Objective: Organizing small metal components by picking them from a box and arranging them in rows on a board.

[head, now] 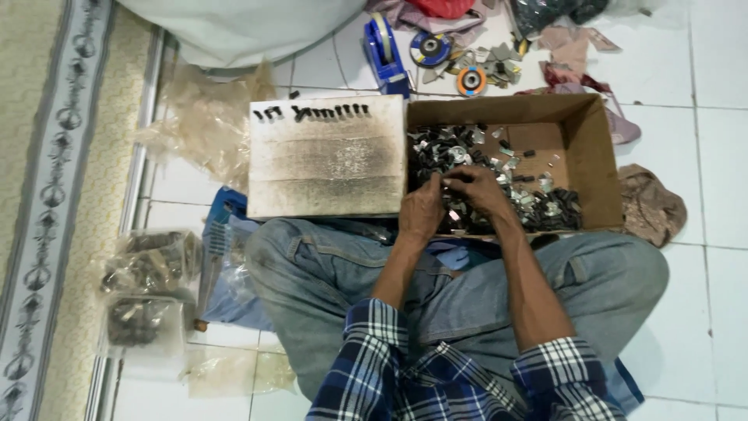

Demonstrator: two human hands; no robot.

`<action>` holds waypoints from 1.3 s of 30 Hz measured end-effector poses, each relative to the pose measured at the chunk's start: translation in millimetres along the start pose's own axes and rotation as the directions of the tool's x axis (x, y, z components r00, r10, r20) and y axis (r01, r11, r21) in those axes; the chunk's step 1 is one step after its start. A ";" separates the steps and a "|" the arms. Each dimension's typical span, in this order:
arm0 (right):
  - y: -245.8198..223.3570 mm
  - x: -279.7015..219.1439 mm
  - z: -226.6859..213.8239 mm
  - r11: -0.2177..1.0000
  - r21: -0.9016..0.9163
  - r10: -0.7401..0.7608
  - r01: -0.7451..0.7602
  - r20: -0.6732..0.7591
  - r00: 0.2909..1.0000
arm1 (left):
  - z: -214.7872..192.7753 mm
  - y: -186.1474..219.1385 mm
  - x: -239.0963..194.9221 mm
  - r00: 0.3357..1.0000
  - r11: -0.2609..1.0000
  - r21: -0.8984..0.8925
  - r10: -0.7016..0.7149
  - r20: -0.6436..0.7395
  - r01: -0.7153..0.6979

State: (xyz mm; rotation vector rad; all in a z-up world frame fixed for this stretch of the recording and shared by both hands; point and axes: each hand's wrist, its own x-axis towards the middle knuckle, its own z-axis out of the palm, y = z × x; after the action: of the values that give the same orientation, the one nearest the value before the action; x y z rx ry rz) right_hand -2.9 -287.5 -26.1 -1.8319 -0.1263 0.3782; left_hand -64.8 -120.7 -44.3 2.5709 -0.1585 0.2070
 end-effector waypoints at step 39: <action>-21.4 -8.7 5.2 0.920 0.391 0.057 0.033 -0.216 0.975 | -3.7 8.4 5.4 0.976 0.919 -0.395 -0.093 -0.195 0.009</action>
State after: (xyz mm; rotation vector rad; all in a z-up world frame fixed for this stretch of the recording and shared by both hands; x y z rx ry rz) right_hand -10.5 -278.9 -5.4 -1.4626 0.1125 0.1849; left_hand -61.3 -126.1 -35.9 2.1342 -0.0461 0.3845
